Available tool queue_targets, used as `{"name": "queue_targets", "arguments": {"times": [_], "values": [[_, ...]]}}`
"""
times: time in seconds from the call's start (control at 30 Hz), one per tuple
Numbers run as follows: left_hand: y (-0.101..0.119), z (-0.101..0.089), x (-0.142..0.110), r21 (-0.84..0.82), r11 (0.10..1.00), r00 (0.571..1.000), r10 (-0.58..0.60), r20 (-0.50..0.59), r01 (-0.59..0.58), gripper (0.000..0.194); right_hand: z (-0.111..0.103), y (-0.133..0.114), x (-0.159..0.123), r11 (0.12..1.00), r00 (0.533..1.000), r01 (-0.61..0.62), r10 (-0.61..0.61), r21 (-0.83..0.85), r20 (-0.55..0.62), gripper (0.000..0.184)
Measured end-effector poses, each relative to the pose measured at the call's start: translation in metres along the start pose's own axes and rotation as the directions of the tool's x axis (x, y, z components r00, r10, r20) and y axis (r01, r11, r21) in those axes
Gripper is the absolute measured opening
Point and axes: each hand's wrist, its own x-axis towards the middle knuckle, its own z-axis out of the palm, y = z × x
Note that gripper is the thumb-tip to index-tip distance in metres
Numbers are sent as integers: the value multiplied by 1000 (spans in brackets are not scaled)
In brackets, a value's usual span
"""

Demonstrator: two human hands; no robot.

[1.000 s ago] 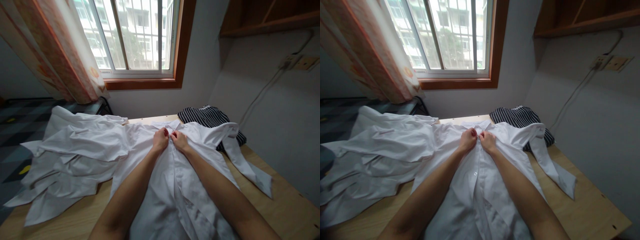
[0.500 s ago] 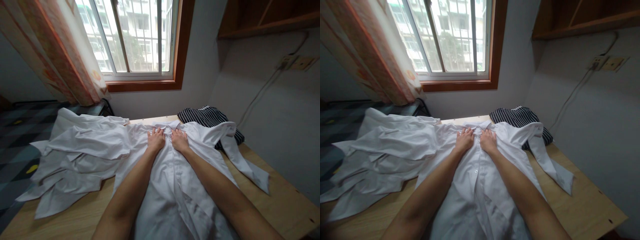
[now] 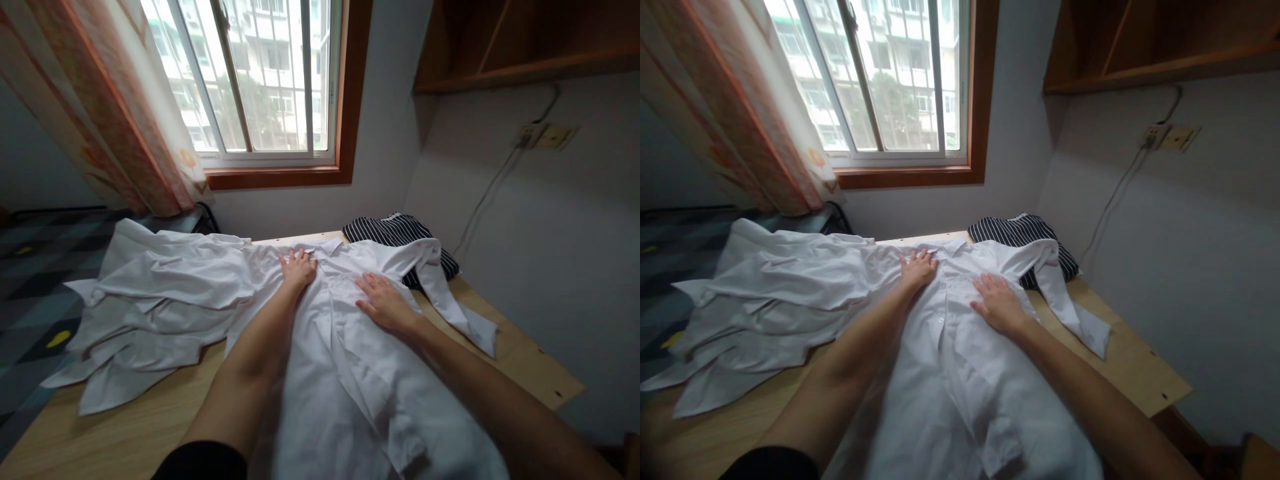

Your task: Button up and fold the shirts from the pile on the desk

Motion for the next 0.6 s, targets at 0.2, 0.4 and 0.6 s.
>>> {"name": "queue_targets", "arguments": {"times": [0.2,0.4,0.6], "values": [[9,-13,-22,96,992,970,99,-221,-79,45,16,-6,-3,999,997,-23,26,-35,70,58],[12,-10,-76,56,980,981,193,-26,-191,59,18,-10,-3,997,997,-31,36,-64,74,62],[0,-8,-105,56,968,963,238,124,-246,78,18,-24,-15,992,992,-73,83,-98,95,65]]}}
